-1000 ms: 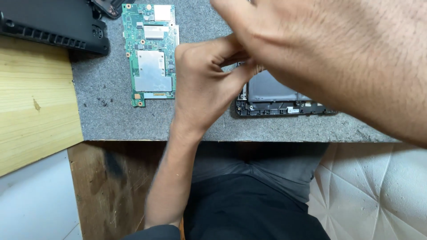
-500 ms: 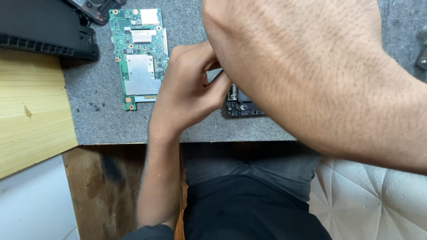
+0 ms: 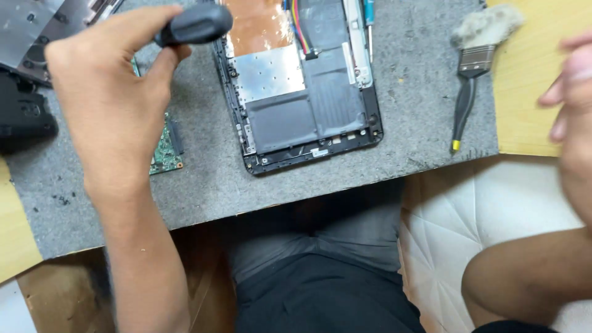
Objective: Disassembling a laptop by removing internal screws with a screwdriver and lifting out the motherboard and battery.
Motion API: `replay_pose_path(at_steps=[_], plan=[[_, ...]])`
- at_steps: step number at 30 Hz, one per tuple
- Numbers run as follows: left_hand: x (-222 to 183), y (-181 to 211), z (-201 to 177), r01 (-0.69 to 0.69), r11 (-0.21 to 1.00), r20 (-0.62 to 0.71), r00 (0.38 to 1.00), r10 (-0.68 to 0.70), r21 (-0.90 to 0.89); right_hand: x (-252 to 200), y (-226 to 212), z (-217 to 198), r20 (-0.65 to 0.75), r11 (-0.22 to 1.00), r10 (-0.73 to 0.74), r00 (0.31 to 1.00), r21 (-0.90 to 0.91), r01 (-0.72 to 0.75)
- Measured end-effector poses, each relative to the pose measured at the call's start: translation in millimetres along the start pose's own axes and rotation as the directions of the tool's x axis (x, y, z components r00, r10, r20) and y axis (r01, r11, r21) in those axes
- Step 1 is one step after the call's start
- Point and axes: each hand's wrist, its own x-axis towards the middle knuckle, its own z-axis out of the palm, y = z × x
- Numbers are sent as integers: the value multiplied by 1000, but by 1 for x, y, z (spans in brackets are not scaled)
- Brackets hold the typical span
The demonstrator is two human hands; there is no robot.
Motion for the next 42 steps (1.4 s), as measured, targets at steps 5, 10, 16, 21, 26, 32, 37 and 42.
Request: replay_pose_path(at_steps=[5,10,16,21,26,32,37,42], plan=[[-7,-18,35,135,948,0,990,-141,287,24,-111,39,-97,681,656,749,-353,-642],[1,-17,46,202,885,-22,977,-212,420,22,-85,65,-75,768,547,834,-352,-535],[-6,8,44,285,910,-10,955,-296,300,25,-85,98,-152,881,372,916,-254,-400],[-8,5,21,306,952,-57,950,-306,-17,23,-98,125,-193,919,268,944,-243,-310],[-10,3,31,330,941,160,928,-338,73,39,-116,127,-71,973,197,978,-108,-203],[-50,107,34,447,892,355,826,-439,63,47,-117,128,72,947,255,964,-222,-234],[-82,113,68,385,887,285,847,-449,253,40,-113,141,138,946,139,981,-312,-90],[-84,98,66,389,914,234,884,-405,110,55,-124,143,80,970,244,966,-37,-242]])
